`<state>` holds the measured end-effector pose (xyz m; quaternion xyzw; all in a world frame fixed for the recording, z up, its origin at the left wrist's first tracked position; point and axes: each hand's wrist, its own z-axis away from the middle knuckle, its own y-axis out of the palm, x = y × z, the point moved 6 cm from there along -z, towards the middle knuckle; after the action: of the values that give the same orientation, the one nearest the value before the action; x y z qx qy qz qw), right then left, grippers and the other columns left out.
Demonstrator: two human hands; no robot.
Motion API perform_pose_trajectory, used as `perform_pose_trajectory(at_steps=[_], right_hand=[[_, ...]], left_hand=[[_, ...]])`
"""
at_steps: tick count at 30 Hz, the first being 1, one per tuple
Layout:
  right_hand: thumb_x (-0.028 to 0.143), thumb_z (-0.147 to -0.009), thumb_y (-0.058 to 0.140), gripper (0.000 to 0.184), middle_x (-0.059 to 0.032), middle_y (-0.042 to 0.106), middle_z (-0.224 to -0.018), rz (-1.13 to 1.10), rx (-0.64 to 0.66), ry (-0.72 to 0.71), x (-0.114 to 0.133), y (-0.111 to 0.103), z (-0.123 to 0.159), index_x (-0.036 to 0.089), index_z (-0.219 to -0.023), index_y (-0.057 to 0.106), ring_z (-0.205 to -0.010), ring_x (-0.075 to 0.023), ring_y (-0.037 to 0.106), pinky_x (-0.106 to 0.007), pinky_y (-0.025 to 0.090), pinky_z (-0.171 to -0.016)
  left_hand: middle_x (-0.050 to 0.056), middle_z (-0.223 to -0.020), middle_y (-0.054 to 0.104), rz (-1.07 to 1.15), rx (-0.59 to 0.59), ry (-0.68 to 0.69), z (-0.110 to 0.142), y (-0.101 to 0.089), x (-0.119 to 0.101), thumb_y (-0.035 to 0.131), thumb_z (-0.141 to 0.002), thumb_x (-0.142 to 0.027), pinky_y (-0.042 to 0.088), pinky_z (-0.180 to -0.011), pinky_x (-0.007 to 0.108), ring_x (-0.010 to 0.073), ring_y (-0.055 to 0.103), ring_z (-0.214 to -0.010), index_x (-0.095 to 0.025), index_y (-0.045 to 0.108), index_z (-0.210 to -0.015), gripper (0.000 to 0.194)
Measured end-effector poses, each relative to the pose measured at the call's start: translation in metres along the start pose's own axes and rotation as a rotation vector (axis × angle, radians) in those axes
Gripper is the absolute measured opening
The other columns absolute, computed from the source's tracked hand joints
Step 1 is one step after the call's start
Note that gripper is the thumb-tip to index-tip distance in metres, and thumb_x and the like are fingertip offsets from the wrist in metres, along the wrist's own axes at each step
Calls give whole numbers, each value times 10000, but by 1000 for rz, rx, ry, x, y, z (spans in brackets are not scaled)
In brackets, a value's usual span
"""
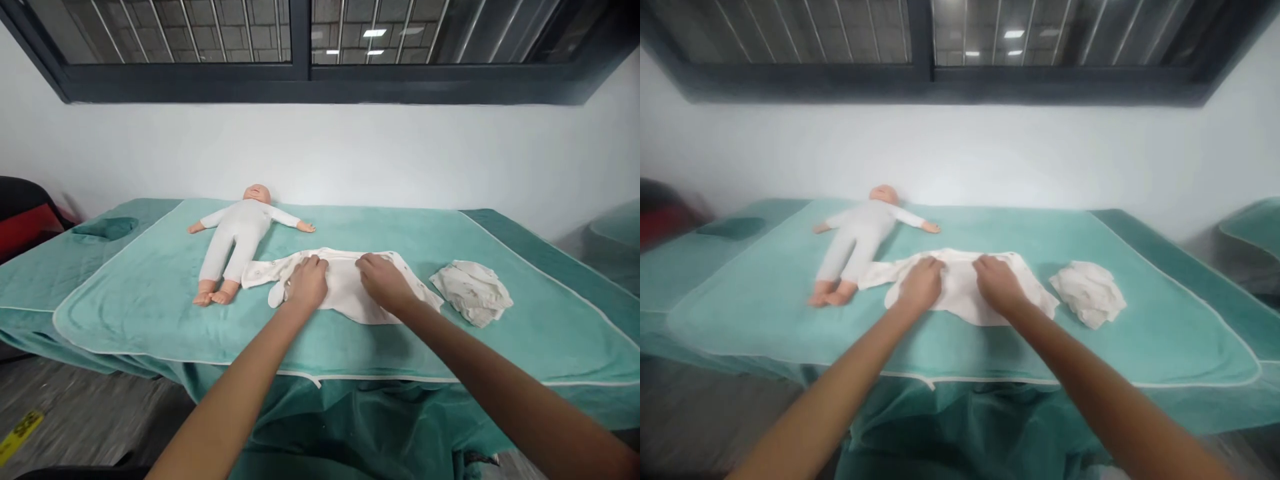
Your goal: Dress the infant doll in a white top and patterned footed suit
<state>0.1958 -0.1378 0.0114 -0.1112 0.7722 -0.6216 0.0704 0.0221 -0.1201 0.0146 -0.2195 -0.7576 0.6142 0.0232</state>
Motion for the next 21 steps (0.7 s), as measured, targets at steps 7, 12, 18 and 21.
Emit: perform_pose_trajectory(at_steps=[7, 12, 18, 21], right_hand=[[179, -983, 305, 398, -187, 680, -1169, -185, 51, 265, -15, 48, -37, 90, -1253, 583, -1100, -271, 615, -384, 442, -963], [305, -987, 328, 470, -163, 518, -1456, -179, 22, 332, -20, 58, -49, 130, -1394, 488, -1328, -283, 476, -415, 395, -1065], [147, -865, 394, 707, -125, 198, -1650, -93, -132, 309, -21, 53, -58, 143, -1559, 260, -1484, -304, 239, -485, 336, -1128], [96, -850, 360, 717, -117, 168, -1659, -73, -130, 322, -29, 53, -72, 149, -1559, 265, -1486, -312, 231, -522, 341, -1118]], left_hand=[[141, -1272, 617, 90, 62, -213, -23, 39, 34, 369, -924, -124, 492, -956, 404, 267, 585, -1164, -179, 590, -1185, 346], [158, -1447, 488, 95, 8, -263, -41, 38, 35, 394, -928, -161, 425, -1077, 443, 283, 444, -1355, -168, 521, -1287, 381], [188, -1463, 472, 260, -226, -241, -66, 37, 29, 387, -901, -123, 301, -1193, 463, 291, 400, -1401, -96, 444, -1371, 474], [197, -1470, 463, 299, -262, -248, -85, 42, 27, 395, -903, -140, 294, -1195, 489, 303, 396, -1403, -101, 442, -1376, 477]])
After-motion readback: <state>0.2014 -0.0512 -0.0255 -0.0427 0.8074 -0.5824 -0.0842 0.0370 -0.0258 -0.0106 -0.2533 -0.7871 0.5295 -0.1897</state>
